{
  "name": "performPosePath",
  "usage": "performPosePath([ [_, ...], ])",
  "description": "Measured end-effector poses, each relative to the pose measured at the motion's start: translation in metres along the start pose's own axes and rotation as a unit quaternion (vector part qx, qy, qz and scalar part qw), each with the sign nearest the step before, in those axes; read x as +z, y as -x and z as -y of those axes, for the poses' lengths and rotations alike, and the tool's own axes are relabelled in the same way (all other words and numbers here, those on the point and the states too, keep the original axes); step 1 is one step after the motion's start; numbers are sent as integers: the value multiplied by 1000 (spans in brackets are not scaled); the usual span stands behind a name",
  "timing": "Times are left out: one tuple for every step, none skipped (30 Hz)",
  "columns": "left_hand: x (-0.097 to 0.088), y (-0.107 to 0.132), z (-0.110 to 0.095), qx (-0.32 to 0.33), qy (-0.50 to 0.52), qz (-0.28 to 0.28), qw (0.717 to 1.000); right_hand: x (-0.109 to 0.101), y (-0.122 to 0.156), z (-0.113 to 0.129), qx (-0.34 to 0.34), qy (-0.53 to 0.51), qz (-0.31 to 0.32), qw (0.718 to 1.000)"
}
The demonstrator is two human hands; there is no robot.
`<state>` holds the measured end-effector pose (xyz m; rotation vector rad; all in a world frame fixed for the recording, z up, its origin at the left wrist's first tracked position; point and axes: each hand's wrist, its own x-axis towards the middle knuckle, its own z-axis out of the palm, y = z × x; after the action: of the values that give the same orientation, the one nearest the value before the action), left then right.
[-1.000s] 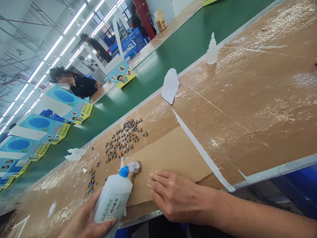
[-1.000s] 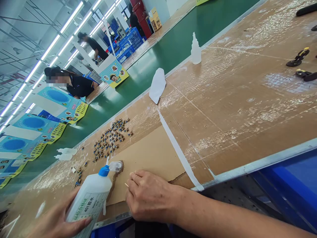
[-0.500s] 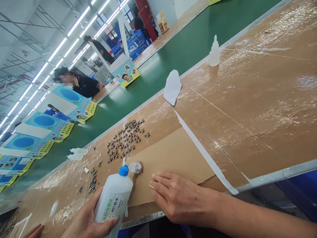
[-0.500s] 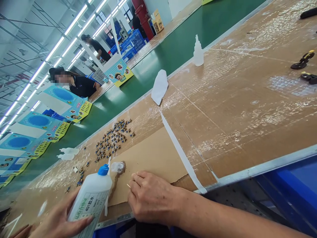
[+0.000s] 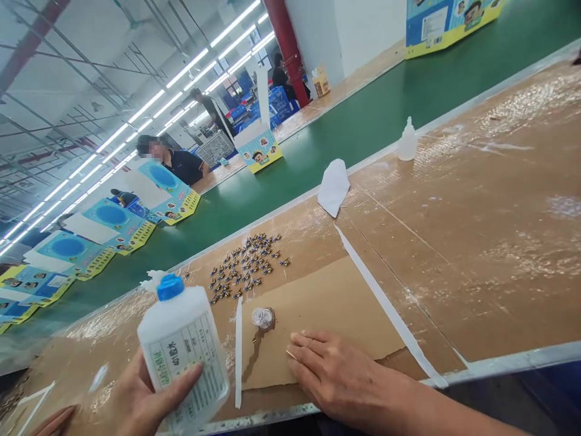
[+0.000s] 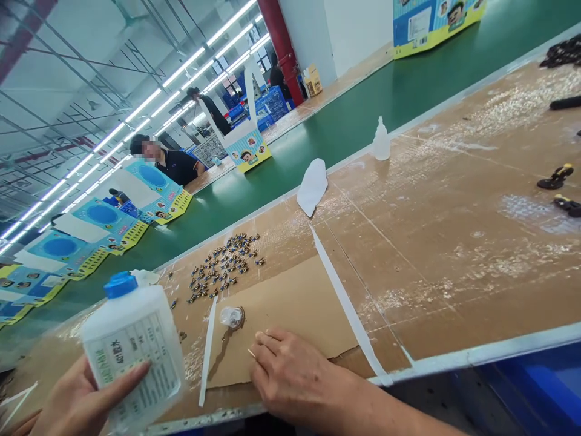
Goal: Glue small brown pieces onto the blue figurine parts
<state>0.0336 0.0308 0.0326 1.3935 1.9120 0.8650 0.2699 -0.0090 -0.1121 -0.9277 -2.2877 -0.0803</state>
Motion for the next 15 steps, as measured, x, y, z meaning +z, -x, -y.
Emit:
performPosePath([
  [-1,-3,-2,11,20,-7,1000,2,1,0,0,-1,-1,1000],
  [0,-8,-6,24,40,-9,999,4,1,0,0,-2,-3,1000],
  [3,-12,-12,39,64,-2,997,7,3,-1,-1,-3,-6,1000],
  [7,-17,-18,53,89,15,995,10,4,-1,-2,-2,-8,1000],
  [13,-22,-26,68,114,36,991,14,5,-1,-3,0,-12,1000],
  [21,-26,-35,82,141,62,985,20,6,-2,-5,3,-15,1000],
  [30,-31,-43,97,168,88,977,26,7,-3,-10,7,-18,1000],
  [41,-36,-52,112,192,112,968,32,6,-5,-14,14,-22,1000],
  [53,-41,-60,124,212,138,959,39,6,-7,-21,20,-21,999],
  [65,-45,-68,134,230,161,950,46,5,-10,-29,29,-18,999],
  [79,-51,-74,143,247,184,940,51,3,-14,-36,38,-9,999],
  [93,-56,-81,152,263,205,930,55,2,-18,-50,42,3,998],
  [109,-61,-86,162,279,219,921,57,1,-21,-58,48,18,997],
  [125,-66,-92,174,292,230,912,55,0,-24,-66,52,32,996],
  [143,-70,-98,185,304,237,904,51,0,-26,-70,57,44,995],
])
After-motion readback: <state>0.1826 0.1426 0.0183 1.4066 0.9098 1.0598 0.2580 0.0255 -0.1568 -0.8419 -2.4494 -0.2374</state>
